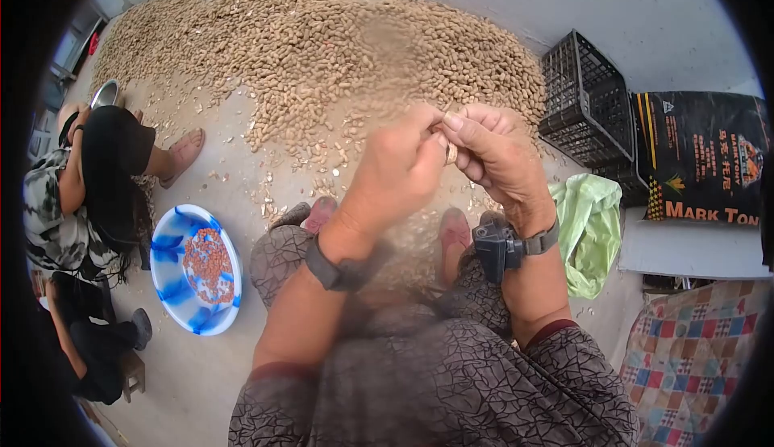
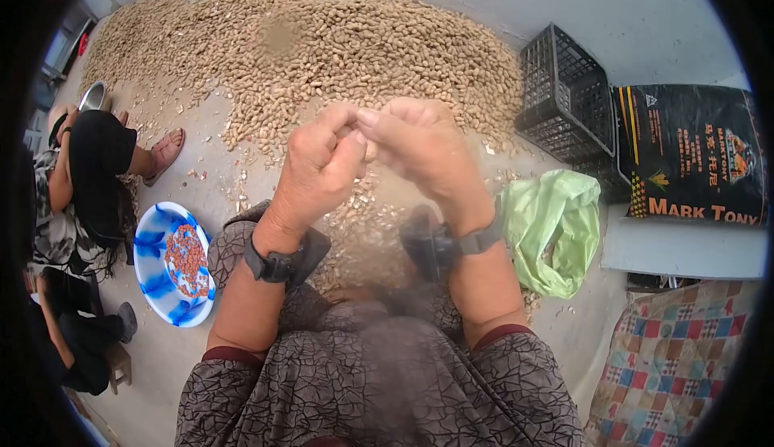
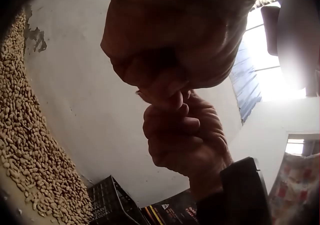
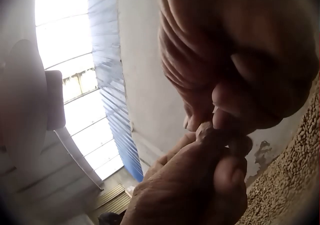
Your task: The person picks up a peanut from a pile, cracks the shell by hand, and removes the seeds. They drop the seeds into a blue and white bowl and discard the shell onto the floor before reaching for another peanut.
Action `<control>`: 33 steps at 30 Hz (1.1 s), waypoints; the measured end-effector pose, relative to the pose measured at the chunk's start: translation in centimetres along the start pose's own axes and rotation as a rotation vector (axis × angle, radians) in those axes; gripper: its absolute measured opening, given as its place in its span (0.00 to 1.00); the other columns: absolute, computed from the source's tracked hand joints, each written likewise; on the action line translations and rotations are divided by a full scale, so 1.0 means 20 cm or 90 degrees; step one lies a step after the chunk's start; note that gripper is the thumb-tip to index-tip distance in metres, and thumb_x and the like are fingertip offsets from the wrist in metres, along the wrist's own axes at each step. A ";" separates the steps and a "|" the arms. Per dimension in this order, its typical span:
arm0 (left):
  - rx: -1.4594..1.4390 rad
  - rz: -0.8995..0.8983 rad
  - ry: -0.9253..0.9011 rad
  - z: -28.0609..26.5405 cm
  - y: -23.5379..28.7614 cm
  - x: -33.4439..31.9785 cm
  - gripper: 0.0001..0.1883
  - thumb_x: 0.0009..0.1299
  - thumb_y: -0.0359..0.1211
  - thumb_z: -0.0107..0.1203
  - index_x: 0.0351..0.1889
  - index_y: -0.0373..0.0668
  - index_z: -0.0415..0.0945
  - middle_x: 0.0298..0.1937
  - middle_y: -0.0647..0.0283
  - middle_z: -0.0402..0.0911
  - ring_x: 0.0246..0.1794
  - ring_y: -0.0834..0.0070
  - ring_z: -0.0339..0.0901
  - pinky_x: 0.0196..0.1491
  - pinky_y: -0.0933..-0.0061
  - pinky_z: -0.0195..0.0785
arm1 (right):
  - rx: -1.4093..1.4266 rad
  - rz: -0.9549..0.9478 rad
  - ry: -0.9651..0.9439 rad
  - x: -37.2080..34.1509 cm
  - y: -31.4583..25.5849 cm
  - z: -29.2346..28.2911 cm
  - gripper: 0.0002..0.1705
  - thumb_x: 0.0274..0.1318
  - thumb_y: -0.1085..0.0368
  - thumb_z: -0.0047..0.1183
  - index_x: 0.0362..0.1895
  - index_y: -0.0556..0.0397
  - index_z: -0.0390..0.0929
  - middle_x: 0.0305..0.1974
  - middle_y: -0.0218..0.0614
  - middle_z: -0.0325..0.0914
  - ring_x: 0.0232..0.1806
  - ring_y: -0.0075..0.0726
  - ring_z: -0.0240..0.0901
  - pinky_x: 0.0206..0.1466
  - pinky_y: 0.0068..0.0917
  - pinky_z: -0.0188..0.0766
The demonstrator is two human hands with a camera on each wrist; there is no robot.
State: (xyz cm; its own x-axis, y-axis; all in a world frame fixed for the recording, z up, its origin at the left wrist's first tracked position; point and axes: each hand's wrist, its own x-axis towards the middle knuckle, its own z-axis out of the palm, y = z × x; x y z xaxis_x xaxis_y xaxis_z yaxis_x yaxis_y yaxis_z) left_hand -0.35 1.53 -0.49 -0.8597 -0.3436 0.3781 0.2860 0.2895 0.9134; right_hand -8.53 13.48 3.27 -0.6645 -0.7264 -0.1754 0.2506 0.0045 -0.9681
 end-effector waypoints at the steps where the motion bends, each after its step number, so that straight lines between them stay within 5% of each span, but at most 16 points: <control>1: -0.025 -0.003 0.000 0.00 0.00 0.00 0.06 0.65 0.25 0.43 0.37 0.36 0.71 0.17 0.69 0.71 0.14 0.87 0.64 0.17 0.83 0.55 | 0.011 -0.006 -0.021 0.00 0.00 -0.01 0.13 0.55 0.59 0.55 0.21 0.50 0.76 0.16 0.22 0.70 0.14 0.10 0.56 0.15 0.10 0.47; 3: -0.050 -0.008 -0.001 -0.03 0.01 0.01 0.06 0.66 0.26 0.43 0.36 0.36 0.71 0.17 0.69 0.71 0.14 0.87 0.63 0.16 0.84 0.54 | 0.024 -0.011 -0.042 -0.01 0.00 -0.03 0.13 0.56 0.59 0.54 0.21 0.51 0.77 0.15 0.22 0.70 0.14 0.10 0.56 0.15 0.10 0.47; 5: -0.406 -0.272 -0.041 -0.11 0.05 0.04 0.08 0.66 0.29 0.42 0.33 0.35 0.72 0.20 0.62 0.73 0.14 0.80 0.63 0.17 0.82 0.55 | -0.001 0.014 -0.106 -0.02 -0.02 -0.07 0.16 0.60 0.57 0.48 0.23 0.51 0.78 0.13 0.22 0.67 0.12 0.11 0.54 0.14 0.10 0.47; 6: -0.406 -0.273 -0.043 -0.13 0.04 0.04 0.08 0.66 0.29 0.42 0.33 0.35 0.72 0.20 0.62 0.73 0.14 0.80 0.63 0.17 0.82 0.55 | 0.000 0.014 -0.104 -0.03 -0.03 -0.08 0.16 0.60 0.57 0.48 0.23 0.51 0.78 0.13 0.22 0.67 0.12 0.11 0.54 0.14 0.10 0.47; 8: -0.698 -0.242 -0.006 -0.15 0.01 0.05 0.10 0.67 0.31 0.42 0.32 0.35 0.73 0.20 0.64 0.73 0.12 0.84 0.59 0.14 0.88 0.50 | -0.112 -0.065 -0.183 -0.05 -0.04 -0.10 0.24 0.65 0.52 0.39 0.23 0.53 0.78 0.11 0.22 0.64 0.09 0.11 0.49 0.13 0.10 0.47; 12: -0.760 -0.281 -0.018 -0.16 -0.01 0.03 0.11 0.68 0.32 0.44 0.30 0.34 0.74 0.21 0.64 0.73 0.13 0.85 0.60 0.16 0.87 0.51 | -0.065 0.028 -0.124 -0.03 -0.04 -0.08 0.31 0.67 0.46 0.31 0.25 0.56 0.77 0.11 0.22 0.63 0.08 0.13 0.45 0.12 0.11 0.45; 16: -0.549 -0.315 -0.001 -0.10 0.05 0.03 0.11 0.69 0.31 0.45 0.31 0.34 0.75 0.22 0.65 0.74 0.15 0.86 0.63 0.17 0.88 0.52 | 0.030 0.078 -0.074 0.02 0.00 -0.06 0.34 0.66 0.42 0.28 0.29 0.58 0.74 0.11 0.24 0.63 0.08 0.14 0.46 0.08 0.14 0.42; 19: -0.327 -0.249 -0.089 -0.04 0.09 0.03 0.07 0.67 0.25 0.48 0.35 0.30 0.76 0.22 0.64 0.76 0.21 0.83 0.73 0.23 0.84 0.65 | 0.033 0.097 -0.010 0.02 0.02 -0.01 0.32 0.66 0.42 0.29 0.26 0.55 0.71 0.11 0.25 0.62 0.08 0.14 0.47 0.08 0.15 0.43; 22: -0.199 -0.193 -0.110 -0.01 0.08 0.01 0.09 0.66 0.26 0.51 0.42 0.33 0.77 0.26 0.67 0.78 0.22 0.89 0.69 0.23 0.89 0.60 | -0.005 0.127 0.058 0.04 0.07 0.00 0.30 0.64 0.40 0.33 0.26 0.54 0.67 0.15 0.28 0.65 0.07 0.14 0.49 0.05 0.13 0.47; 26: -0.181 -0.170 -0.136 0.00 0.04 0.00 0.09 0.65 0.24 0.50 0.42 0.31 0.76 0.27 0.67 0.79 0.25 0.87 0.72 0.27 0.86 0.64 | -0.069 0.114 0.088 0.05 0.08 0.02 0.31 0.64 0.39 0.32 0.27 0.54 0.67 0.16 0.28 0.64 0.08 0.15 0.53 0.06 0.13 0.51; 28: -0.201 -0.143 -0.117 0.02 0.04 0.01 0.05 0.64 0.21 0.48 0.34 0.26 0.74 0.24 0.60 0.78 0.23 0.77 0.78 0.27 0.79 0.71 | -0.076 0.103 0.087 0.05 0.08 0.03 0.32 0.64 0.39 0.31 0.28 0.56 0.68 0.16 0.28 0.66 0.08 0.15 0.55 0.06 0.13 0.53; 33: -0.333 -0.231 -0.078 0.00 0.04 0.02 0.06 0.67 0.26 0.47 0.31 0.32 0.73 0.24 0.63 0.76 0.19 0.83 0.72 0.22 0.84 0.64 | 0.034 0.030 0.028 0.05 0.07 0.04 0.33 0.65 0.42 0.29 0.30 0.59 0.71 0.14 0.31 0.69 0.08 0.19 0.59 0.09 0.15 0.59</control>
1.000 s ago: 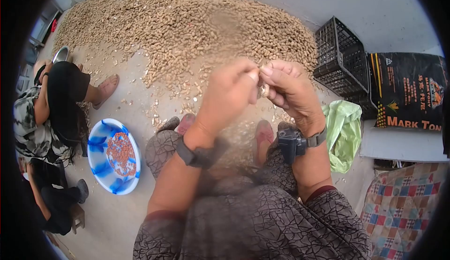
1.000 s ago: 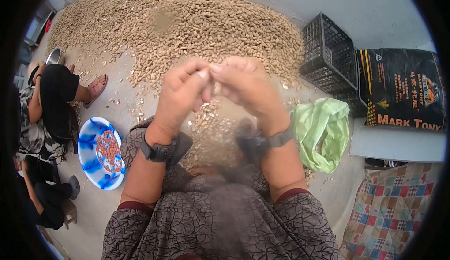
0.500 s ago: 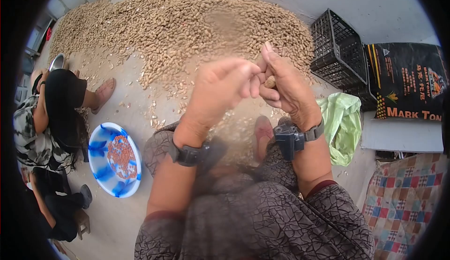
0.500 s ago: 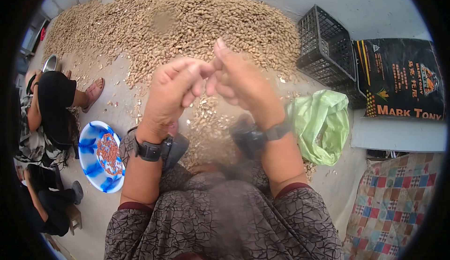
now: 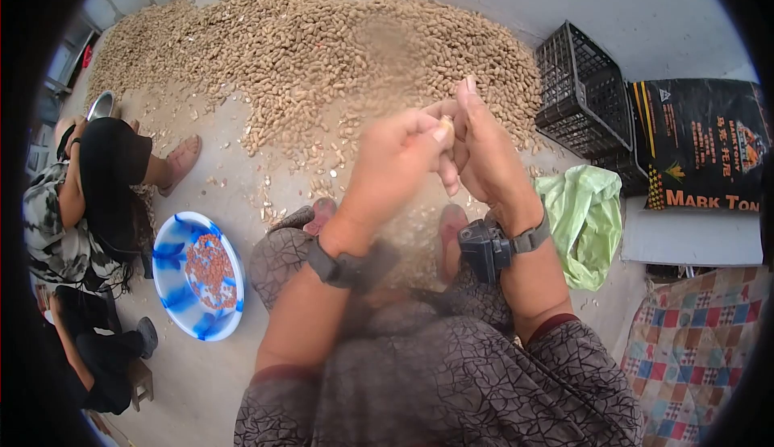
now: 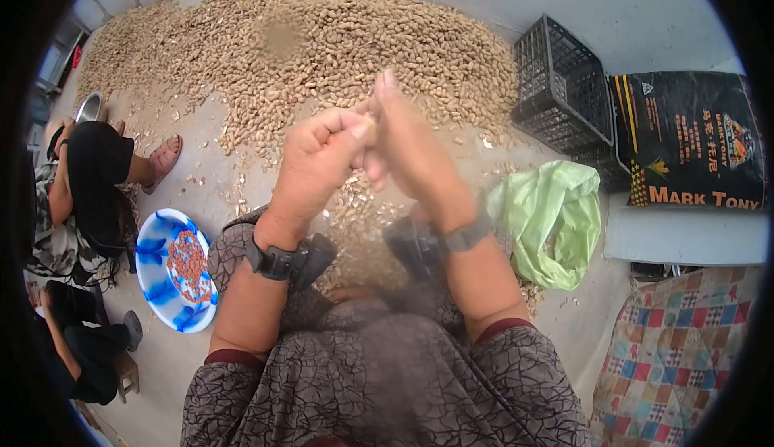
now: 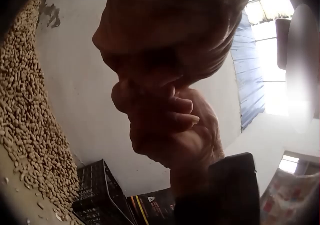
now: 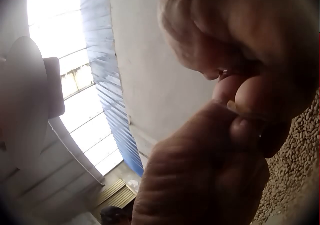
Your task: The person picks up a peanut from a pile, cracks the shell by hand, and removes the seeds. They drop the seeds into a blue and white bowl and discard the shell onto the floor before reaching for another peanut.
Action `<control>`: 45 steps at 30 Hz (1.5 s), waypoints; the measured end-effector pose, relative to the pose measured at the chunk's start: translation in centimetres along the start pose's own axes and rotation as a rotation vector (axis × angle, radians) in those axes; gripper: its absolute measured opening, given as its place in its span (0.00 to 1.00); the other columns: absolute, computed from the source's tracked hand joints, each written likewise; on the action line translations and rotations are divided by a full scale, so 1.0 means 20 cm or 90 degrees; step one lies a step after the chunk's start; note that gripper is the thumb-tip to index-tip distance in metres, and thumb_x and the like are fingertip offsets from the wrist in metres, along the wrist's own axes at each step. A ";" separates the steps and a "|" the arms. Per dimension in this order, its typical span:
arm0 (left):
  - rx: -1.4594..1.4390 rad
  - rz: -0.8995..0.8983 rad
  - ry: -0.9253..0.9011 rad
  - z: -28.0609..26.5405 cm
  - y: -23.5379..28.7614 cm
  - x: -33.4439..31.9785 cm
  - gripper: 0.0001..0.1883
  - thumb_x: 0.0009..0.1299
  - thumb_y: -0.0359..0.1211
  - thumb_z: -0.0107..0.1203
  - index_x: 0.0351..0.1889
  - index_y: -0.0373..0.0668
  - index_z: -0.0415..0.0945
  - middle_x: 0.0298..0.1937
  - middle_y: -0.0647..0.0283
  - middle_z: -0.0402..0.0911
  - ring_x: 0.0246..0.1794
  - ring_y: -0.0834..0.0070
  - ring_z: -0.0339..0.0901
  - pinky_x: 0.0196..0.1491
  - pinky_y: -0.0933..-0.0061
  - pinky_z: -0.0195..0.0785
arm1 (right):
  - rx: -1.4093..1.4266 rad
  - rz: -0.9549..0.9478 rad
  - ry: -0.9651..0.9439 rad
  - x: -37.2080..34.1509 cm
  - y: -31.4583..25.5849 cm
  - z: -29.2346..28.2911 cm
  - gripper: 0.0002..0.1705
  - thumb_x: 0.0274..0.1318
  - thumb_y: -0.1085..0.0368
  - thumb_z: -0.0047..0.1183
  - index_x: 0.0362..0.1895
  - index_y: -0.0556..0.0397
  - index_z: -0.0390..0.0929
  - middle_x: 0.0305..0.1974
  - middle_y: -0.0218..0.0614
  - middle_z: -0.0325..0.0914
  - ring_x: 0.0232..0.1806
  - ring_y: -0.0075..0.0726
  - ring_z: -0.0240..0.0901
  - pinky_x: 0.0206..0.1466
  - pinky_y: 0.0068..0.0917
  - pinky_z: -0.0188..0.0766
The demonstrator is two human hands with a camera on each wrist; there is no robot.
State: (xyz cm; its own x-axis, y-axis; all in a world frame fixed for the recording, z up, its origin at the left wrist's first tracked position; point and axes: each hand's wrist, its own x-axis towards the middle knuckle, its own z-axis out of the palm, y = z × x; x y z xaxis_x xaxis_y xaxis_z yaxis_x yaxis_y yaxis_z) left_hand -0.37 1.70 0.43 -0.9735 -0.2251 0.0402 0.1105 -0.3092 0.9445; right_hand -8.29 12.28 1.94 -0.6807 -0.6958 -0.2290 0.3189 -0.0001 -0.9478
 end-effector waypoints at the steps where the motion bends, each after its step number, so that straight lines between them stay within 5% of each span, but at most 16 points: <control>1: -0.053 -0.024 0.003 -0.02 0.02 0.00 0.07 0.69 0.29 0.46 0.32 0.36 0.73 0.24 0.65 0.76 0.17 0.88 0.67 0.20 0.89 0.59 | -0.001 -0.002 -0.002 0.00 -0.01 -0.01 0.33 0.65 0.42 0.29 0.30 0.59 0.71 0.14 0.31 0.69 0.08 0.19 0.59 0.09 0.15 0.59; 7: -0.278 -0.080 0.059 -0.04 0.00 0.01 0.07 0.67 0.29 0.42 0.29 0.38 0.70 0.23 0.65 0.73 0.15 0.85 0.63 0.18 0.86 0.54 | -0.071 -0.066 -0.063 -0.04 -0.08 -0.09 0.22 0.58 0.51 0.48 0.39 0.59 0.75 0.26 0.35 0.78 0.21 0.21 0.71 0.21 0.14 0.67; 13: -0.335 -0.063 0.004 -0.04 -0.03 0.02 0.12 0.68 0.30 0.44 0.41 0.31 0.74 0.26 0.66 0.75 0.19 0.88 0.62 0.23 0.89 0.54 | -0.112 -0.097 -0.042 -0.05 -0.08 -0.05 0.17 0.57 0.56 0.51 0.38 0.59 0.75 0.28 0.32 0.77 0.31 0.21 0.73 0.32 0.17 0.71; 22: -0.365 -0.048 -0.051 -0.05 -0.04 0.01 0.15 0.69 0.30 0.46 0.50 0.30 0.69 0.33 0.60 0.77 0.17 0.89 0.61 0.20 0.92 0.53 | -0.082 -0.099 -0.091 -0.03 -0.05 -0.07 0.18 0.57 0.58 0.52 0.39 0.63 0.76 0.31 0.34 0.77 0.32 0.23 0.73 0.39 0.21 0.71; 26: -0.344 -0.037 -0.058 -0.05 0.00 0.00 0.16 0.69 0.30 0.45 0.50 0.29 0.70 0.29 0.68 0.76 0.20 0.91 0.61 0.33 0.88 0.63 | -0.051 -0.125 -0.099 -0.04 -0.06 -0.04 0.19 0.56 0.58 0.51 0.41 0.65 0.76 0.33 0.36 0.78 0.31 0.25 0.74 0.39 0.22 0.72; 28: -0.325 -0.021 -0.056 -0.03 0.01 0.01 0.16 0.69 0.28 0.46 0.53 0.29 0.69 0.35 0.64 0.78 0.19 0.91 0.60 0.23 0.91 0.54 | 0.001 -0.107 -0.115 -0.05 -0.08 0.00 0.21 0.56 0.58 0.51 0.43 0.66 0.76 0.34 0.37 0.78 0.30 0.26 0.75 0.39 0.22 0.72; 37: -0.085 0.013 -0.048 -0.02 0.01 0.00 0.15 0.68 0.28 0.45 0.51 0.31 0.72 0.28 0.71 0.74 0.19 0.89 0.60 0.23 0.88 0.52 | 0.073 -0.055 -0.175 -0.03 -0.05 -0.04 0.18 0.54 0.64 0.52 0.43 0.69 0.75 0.33 0.40 0.78 0.28 0.26 0.75 0.36 0.21 0.72; 45: -0.077 0.001 -0.045 0.00 0.03 -0.03 0.19 0.63 0.25 0.38 0.51 0.31 0.72 0.23 0.71 0.71 0.16 0.88 0.60 0.20 0.87 0.49 | 0.068 -0.087 -0.120 -0.04 -0.04 -0.03 0.14 0.53 0.66 0.53 0.38 0.68 0.76 0.29 0.39 0.78 0.27 0.27 0.75 0.33 0.20 0.72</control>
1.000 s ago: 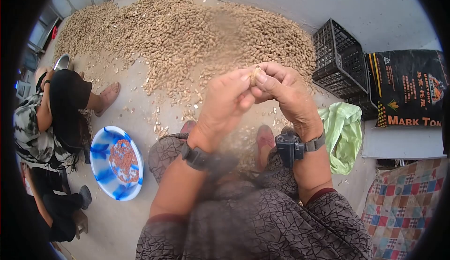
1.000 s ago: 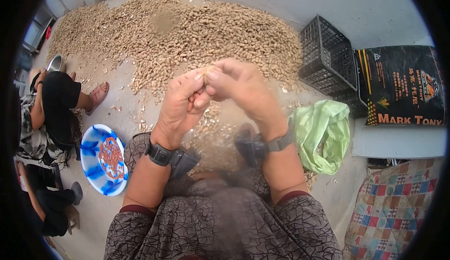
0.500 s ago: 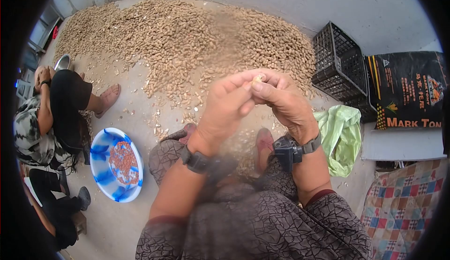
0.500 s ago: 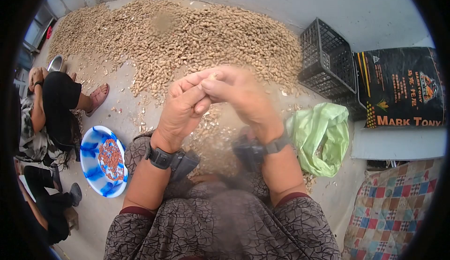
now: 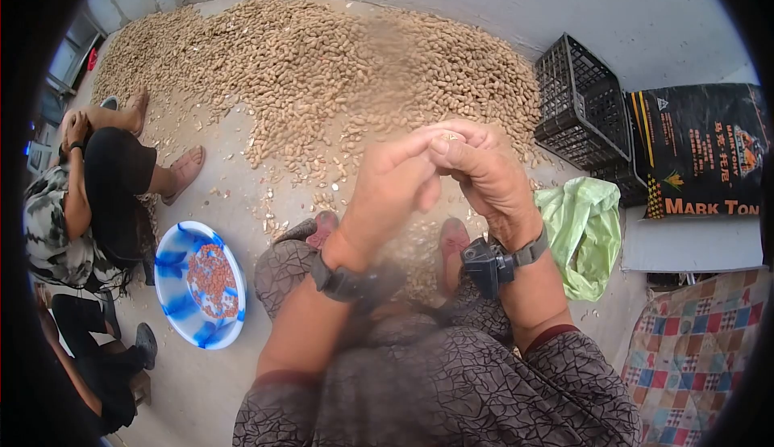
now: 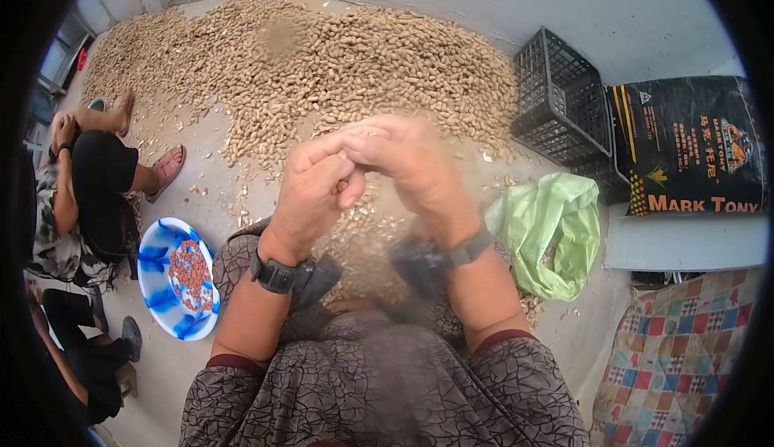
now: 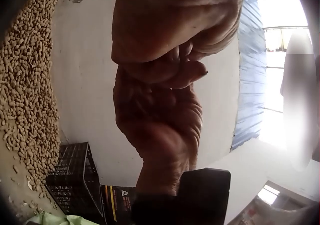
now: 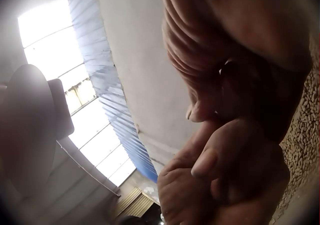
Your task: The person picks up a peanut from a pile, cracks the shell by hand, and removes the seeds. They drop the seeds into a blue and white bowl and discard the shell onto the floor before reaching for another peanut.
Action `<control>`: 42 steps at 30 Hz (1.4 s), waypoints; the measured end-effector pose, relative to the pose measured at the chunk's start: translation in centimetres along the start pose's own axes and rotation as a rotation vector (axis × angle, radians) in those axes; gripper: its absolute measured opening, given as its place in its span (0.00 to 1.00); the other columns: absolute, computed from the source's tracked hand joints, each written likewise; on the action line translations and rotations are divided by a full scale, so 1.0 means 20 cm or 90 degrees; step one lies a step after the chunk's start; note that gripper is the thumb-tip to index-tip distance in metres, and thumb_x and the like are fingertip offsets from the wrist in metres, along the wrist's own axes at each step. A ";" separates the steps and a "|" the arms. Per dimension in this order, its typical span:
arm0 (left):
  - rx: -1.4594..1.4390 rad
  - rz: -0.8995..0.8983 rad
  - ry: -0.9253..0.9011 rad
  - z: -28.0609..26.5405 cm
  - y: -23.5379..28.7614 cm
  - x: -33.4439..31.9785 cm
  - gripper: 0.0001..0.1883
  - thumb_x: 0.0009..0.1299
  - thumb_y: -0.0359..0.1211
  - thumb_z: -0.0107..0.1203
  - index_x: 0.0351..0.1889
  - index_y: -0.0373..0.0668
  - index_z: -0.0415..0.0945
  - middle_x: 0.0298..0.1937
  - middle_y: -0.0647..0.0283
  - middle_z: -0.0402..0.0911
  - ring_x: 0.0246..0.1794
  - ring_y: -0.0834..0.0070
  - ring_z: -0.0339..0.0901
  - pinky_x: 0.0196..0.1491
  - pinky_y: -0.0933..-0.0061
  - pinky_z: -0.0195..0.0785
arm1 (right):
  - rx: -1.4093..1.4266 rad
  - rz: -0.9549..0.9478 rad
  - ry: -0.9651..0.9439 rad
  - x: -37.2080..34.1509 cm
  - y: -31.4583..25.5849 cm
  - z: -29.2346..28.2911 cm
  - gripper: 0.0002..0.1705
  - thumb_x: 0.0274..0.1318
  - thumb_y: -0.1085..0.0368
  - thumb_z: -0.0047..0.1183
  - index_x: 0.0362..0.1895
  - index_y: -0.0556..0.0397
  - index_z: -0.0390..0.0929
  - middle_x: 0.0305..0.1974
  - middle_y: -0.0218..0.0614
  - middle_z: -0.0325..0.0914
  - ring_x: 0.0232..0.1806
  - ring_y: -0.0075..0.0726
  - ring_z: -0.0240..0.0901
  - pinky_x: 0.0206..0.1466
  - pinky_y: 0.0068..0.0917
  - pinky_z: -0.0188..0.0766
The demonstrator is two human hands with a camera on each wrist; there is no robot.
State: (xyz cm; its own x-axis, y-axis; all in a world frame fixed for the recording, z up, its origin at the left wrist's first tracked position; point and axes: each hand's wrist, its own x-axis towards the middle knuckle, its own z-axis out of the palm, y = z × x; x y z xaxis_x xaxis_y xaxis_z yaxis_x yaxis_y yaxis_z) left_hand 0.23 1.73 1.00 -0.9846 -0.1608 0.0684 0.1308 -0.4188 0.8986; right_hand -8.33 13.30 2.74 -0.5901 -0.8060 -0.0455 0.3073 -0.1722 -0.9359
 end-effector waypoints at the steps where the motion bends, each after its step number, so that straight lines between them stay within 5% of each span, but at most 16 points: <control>1: -0.015 -0.001 0.009 0.00 -0.01 0.00 0.20 0.63 0.25 0.38 0.51 0.30 0.72 0.23 0.71 0.71 0.16 0.88 0.59 0.20 0.87 0.49 | -0.006 -0.006 0.003 0.00 0.00 0.00 0.13 0.53 0.66 0.53 0.36 0.68 0.76 0.28 0.38 0.78 0.27 0.27 0.75 0.33 0.20 0.71; 10: -0.140 0.024 0.084 -0.02 -0.07 0.03 0.13 0.70 0.29 0.41 0.48 0.33 0.72 0.24 0.69 0.72 0.17 0.90 0.61 0.21 0.88 0.52 | -0.151 -0.055 0.085 0.03 0.06 -0.02 0.12 0.54 0.62 0.55 0.28 0.60 0.77 0.24 0.32 0.77 0.25 0.19 0.69 0.28 0.15 0.63; 16: -0.034 0.067 0.163 0.00 -0.06 0.03 0.11 0.71 0.28 0.40 0.47 0.34 0.70 0.24 0.69 0.71 0.22 0.87 0.64 0.25 0.86 0.59 | -0.161 -0.035 0.134 0.03 0.03 -0.01 0.13 0.53 0.60 0.55 0.27 0.57 0.77 0.21 0.29 0.76 0.23 0.17 0.66 0.26 0.15 0.60; 19: 0.047 0.115 0.159 0.03 -0.07 0.03 0.11 0.73 0.29 0.39 0.47 0.37 0.70 0.23 0.72 0.70 0.18 0.92 0.59 0.20 0.91 0.51 | -0.135 -0.010 0.109 0.05 0.04 -0.02 0.13 0.52 0.61 0.55 0.25 0.58 0.77 0.20 0.31 0.76 0.21 0.17 0.64 0.24 0.15 0.58; 25: 0.009 0.179 0.199 0.03 -0.17 0.06 0.08 0.72 0.28 0.39 0.41 0.38 0.70 0.22 0.73 0.68 0.19 0.91 0.59 0.20 0.88 0.52 | -0.071 -0.028 0.115 0.06 0.08 0.00 0.12 0.52 0.63 0.55 0.24 0.59 0.75 0.17 0.33 0.75 0.19 0.16 0.63 0.22 0.14 0.55; 42: -0.160 0.106 0.261 0.03 -0.13 0.02 0.09 0.72 0.30 0.39 0.43 0.36 0.68 0.20 0.68 0.68 0.12 0.88 0.57 0.13 0.87 0.49 | 0.034 -0.071 0.134 0.07 0.14 0.07 0.09 0.54 0.70 0.49 0.25 0.63 0.72 0.20 0.38 0.74 0.18 0.26 0.70 0.17 0.22 0.68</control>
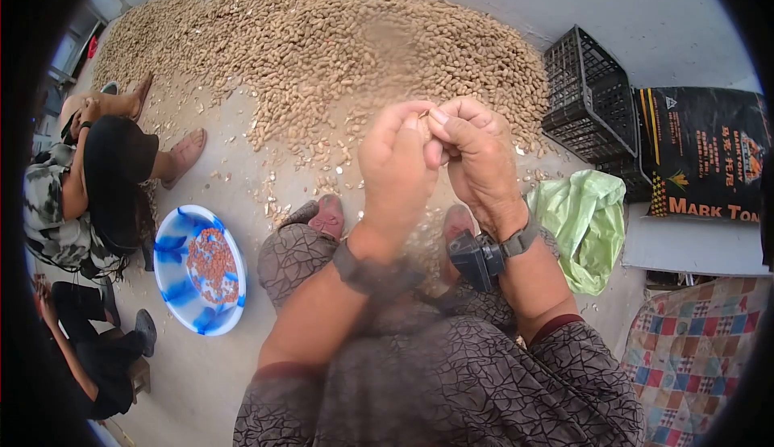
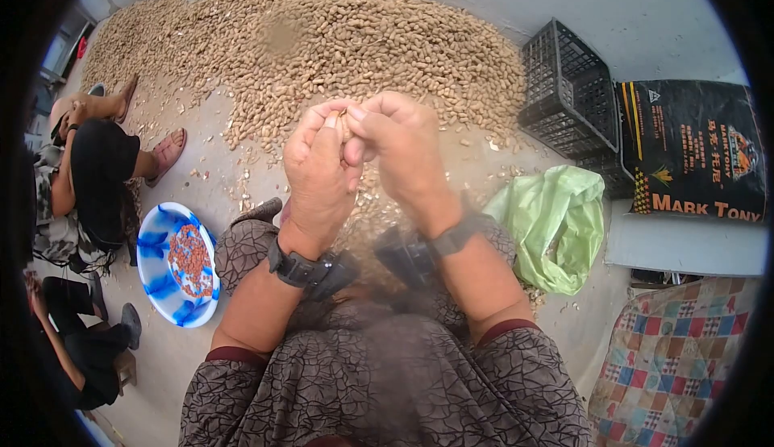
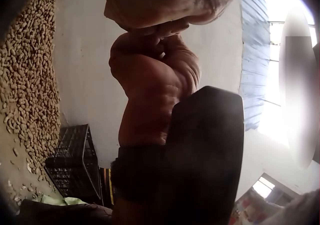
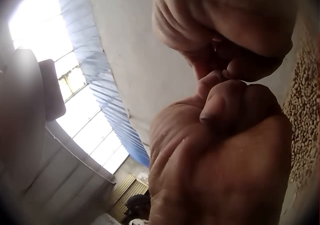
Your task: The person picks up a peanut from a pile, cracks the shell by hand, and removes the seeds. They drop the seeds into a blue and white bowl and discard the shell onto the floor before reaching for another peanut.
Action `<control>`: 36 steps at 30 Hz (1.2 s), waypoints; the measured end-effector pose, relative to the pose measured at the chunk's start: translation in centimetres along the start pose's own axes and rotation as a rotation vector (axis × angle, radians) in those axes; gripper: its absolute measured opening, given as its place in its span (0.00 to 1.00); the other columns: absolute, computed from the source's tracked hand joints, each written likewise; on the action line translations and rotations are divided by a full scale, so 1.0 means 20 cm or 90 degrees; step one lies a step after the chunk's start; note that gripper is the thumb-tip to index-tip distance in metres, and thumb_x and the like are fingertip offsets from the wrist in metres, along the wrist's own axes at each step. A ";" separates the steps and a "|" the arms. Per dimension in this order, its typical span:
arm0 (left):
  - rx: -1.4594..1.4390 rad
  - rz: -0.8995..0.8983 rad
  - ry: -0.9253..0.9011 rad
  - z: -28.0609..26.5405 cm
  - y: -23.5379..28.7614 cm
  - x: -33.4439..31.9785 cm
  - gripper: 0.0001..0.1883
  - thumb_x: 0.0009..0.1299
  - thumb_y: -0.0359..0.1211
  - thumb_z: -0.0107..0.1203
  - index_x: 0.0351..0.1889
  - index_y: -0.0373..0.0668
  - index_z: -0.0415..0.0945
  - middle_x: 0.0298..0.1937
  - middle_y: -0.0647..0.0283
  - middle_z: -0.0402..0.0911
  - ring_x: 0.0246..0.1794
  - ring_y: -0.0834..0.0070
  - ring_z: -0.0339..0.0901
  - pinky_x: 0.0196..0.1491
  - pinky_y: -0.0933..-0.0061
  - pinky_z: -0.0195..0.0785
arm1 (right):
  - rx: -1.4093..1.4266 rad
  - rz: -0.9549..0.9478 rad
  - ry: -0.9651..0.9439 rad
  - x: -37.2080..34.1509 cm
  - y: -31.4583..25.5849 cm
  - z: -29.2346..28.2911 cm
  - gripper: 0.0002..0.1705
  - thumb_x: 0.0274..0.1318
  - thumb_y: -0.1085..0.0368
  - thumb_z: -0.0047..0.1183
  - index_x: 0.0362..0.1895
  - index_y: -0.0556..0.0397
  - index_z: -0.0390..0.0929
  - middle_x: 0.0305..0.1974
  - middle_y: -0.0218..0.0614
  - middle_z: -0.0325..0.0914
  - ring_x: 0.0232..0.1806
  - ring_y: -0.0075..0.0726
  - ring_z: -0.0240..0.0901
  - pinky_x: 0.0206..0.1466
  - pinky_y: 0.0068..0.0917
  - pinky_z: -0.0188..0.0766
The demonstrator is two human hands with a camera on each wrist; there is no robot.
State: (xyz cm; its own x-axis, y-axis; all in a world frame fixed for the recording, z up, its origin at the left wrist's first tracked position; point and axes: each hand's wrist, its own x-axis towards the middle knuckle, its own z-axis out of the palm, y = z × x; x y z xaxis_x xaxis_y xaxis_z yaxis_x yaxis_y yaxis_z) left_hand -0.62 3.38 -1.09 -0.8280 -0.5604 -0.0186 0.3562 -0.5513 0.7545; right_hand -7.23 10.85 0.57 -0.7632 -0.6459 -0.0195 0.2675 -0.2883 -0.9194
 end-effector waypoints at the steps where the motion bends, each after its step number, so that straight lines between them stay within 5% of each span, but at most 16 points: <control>1: -0.008 -0.006 0.001 0.00 0.01 0.00 0.09 0.72 0.31 0.39 0.44 0.36 0.68 0.20 0.68 0.68 0.11 0.88 0.56 0.13 0.87 0.48 | 0.032 0.008 -0.005 -0.01 -0.01 0.01 0.08 0.54 0.70 0.48 0.25 0.63 0.71 0.20 0.38 0.73 0.18 0.28 0.70 0.17 0.22 0.68; 5: 0.023 -0.016 -0.041 -0.01 0.06 0.00 0.10 0.72 0.32 0.39 0.44 0.36 0.68 0.20 0.67 0.67 0.10 0.87 0.56 0.13 0.87 0.47 | 0.067 0.028 0.008 -0.01 -0.01 0.01 0.07 0.53 0.71 0.48 0.25 0.61 0.71 0.19 0.36 0.72 0.17 0.26 0.67 0.17 0.20 0.65; 8: 0.091 -0.003 -0.105 -0.04 0.09 0.01 0.10 0.71 0.28 0.38 0.43 0.34 0.69 0.21 0.70 0.67 0.17 0.87 0.62 0.24 0.88 0.60 | 0.103 0.015 0.028 0.01 0.03 -0.03 0.05 0.52 0.71 0.49 0.26 0.59 0.71 0.18 0.33 0.70 0.17 0.23 0.63 0.19 0.19 0.61; 10: -0.212 -0.161 -0.152 -0.05 0.09 0.03 0.12 0.72 0.30 0.36 0.47 0.35 0.67 0.20 0.68 0.67 0.12 0.85 0.60 0.20 0.87 0.59 | 0.214 0.060 0.002 0.01 0.01 -0.05 0.03 0.51 0.71 0.49 0.27 0.57 0.72 0.19 0.31 0.69 0.18 0.21 0.60 0.20 0.19 0.59; 13: -0.219 -0.191 -0.167 -0.04 0.09 0.03 0.17 0.73 0.36 0.41 0.55 0.37 0.62 0.20 0.69 0.66 0.08 0.87 0.53 0.13 0.88 0.48 | 0.242 0.070 -0.110 0.03 0.00 -0.11 0.04 0.50 0.69 0.50 0.29 0.57 0.72 0.20 0.31 0.70 0.18 0.21 0.61 0.20 0.19 0.60; 17: -0.269 -0.226 -0.193 -0.05 0.12 0.03 0.18 0.73 0.36 0.41 0.57 0.37 0.59 0.20 0.69 0.66 0.08 0.87 0.54 0.13 0.88 0.48 | 0.253 0.087 -0.180 0.02 -0.05 -0.13 0.05 0.50 0.69 0.51 0.30 0.58 0.72 0.21 0.32 0.71 0.17 0.20 0.61 0.19 0.17 0.59; 19: -0.263 -0.241 -0.173 -0.04 0.14 0.03 0.19 0.73 0.36 0.40 0.58 0.37 0.58 0.20 0.69 0.66 0.07 0.87 0.53 0.13 0.88 0.48 | 0.071 0.059 -0.078 0.00 -0.09 -0.11 0.07 0.52 0.67 0.50 0.34 0.58 0.73 0.23 0.32 0.74 0.17 0.18 0.62 0.18 0.15 0.57; 23: -0.298 -0.241 -0.233 -0.08 0.11 0.04 0.15 0.74 0.32 0.36 0.56 0.36 0.61 0.24 0.64 0.70 0.11 0.87 0.56 0.14 0.88 0.51 | -0.049 0.040 -0.082 -0.02 -0.15 -0.12 0.12 0.57 0.62 0.50 0.38 0.57 0.76 0.25 0.26 0.75 0.18 0.10 0.61 0.19 0.09 0.54; 29: -0.176 -0.241 -0.197 -0.05 0.08 0.04 0.15 0.74 0.35 0.38 0.51 0.36 0.66 0.23 0.66 0.70 0.11 0.88 0.55 0.13 0.88 0.50 | -0.128 0.034 -0.025 -0.04 -0.14 -0.05 0.09 0.55 0.64 0.53 0.33 0.57 0.77 0.22 0.24 0.72 0.19 0.09 0.59 0.20 0.10 0.54; 31: 0.015 -0.185 -0.080 -0.02 0.07 0.03 0.13 0.73 0.38 0.44 0.44 0.38 0.71 0.20 0.68 0.70 0.09 0.89 0.56 0.13 0.89 0.49 | -0.126 0.024 -0.005 -0.03 -0.11 -0.08 0.07 0.55 0.65 0.53 0.31 0.56 0.76 0.22 0.24 0.72 0.19 0.10 0.60 0.20 0.10 0.55; 36: 0.209 -0.097 -0.103 -0.01 0.06 0.04 0.11 0.72 0.37 0.48 0.33 0.39 0.72 0.20 0.69 0.72 0.11 0.90 0.58 0.13 0.90 0.49 | -0.120 0.022 0.040 -0.04 -0.13 -0.08 0.08 0.55 0.66 0.53 0.26 0.55 0.74 0.21 0.25 0.72 0.19 0.12 0.61 0.20 0.10 0.56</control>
State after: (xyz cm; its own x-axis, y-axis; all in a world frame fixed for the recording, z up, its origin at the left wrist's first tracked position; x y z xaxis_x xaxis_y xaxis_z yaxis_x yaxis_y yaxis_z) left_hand -0.73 2.17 -0.29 -0.9278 -0.3678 -0.0629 0.0878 -0.3792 0.9212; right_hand -8.11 13.21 2.31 -0.7925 -0.6057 -0.0709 0.1832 -0.1257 -0.9750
